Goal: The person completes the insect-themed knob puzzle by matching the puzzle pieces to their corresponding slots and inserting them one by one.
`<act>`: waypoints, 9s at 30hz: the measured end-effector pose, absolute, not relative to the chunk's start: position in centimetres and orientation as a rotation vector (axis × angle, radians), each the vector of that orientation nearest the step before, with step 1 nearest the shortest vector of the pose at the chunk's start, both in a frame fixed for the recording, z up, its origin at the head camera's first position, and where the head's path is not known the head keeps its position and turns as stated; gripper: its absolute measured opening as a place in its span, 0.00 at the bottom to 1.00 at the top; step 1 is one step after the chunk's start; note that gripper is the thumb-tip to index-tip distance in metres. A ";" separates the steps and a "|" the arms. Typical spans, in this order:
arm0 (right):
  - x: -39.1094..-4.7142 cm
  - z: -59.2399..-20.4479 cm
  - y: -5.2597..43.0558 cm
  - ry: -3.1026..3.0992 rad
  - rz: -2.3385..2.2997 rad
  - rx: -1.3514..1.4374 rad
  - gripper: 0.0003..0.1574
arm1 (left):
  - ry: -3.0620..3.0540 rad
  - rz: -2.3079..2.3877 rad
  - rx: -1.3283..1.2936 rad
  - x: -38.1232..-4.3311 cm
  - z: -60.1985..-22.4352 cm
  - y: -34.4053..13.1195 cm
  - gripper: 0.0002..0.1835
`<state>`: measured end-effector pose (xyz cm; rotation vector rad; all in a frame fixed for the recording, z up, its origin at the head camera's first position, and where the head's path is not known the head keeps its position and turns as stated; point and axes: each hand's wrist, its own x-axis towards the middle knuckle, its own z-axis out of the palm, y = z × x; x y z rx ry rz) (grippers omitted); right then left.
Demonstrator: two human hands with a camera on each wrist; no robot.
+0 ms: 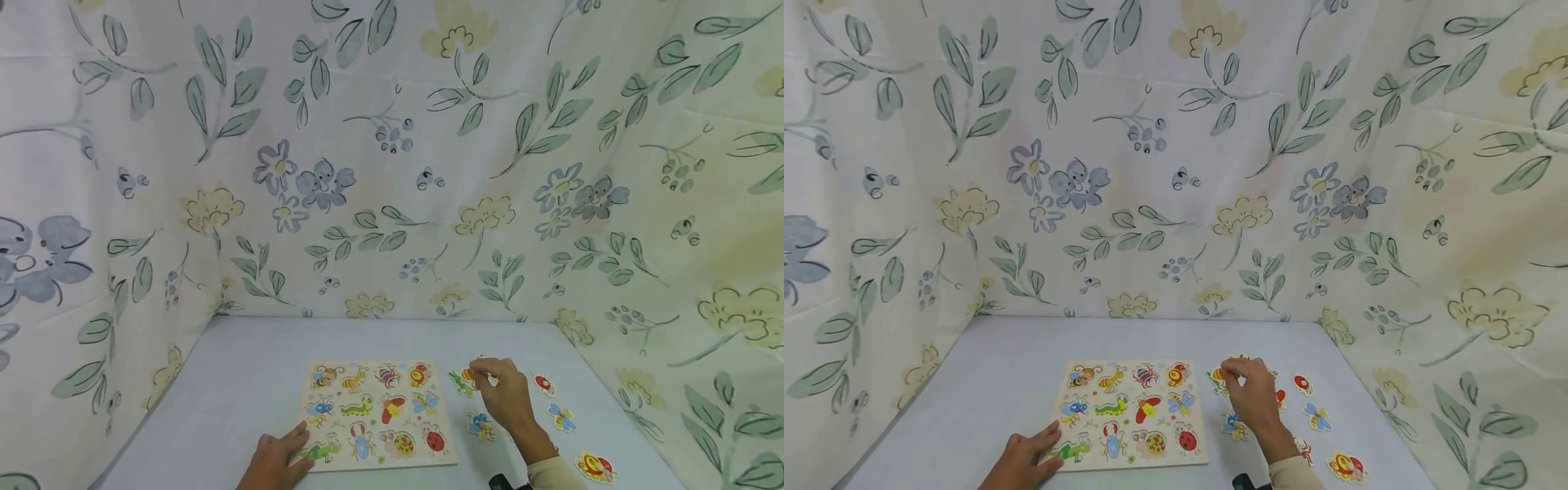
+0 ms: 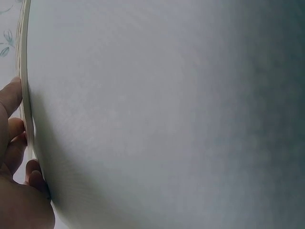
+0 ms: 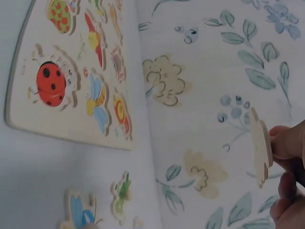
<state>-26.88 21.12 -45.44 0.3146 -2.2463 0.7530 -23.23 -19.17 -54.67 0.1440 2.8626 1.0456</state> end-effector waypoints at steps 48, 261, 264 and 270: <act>-34.4 -48.4 7.0 -2.263 1.019 0.720 0.06 | 2.791 1.050 0.174 -23.6 -54.9 -19.5 0.35; -24.4 -47.4 30.4 -2.483 0.902 -0.319 0.10 | 2.852 1.007 0.176 -23.6 -55.1 -19.3 0.34; -25.0 -46.9 29.7 -2.481 0.922 -0.253 0.08 | 2.838 1.021 0.190 -23.7 -55.1 -19.4 0.35; -26.1 -46.2 28.3 -2.490 0.951 -0.195 0.08 | 2.805 1.034 0.239 -23.7 -55.0 -19.5 0.36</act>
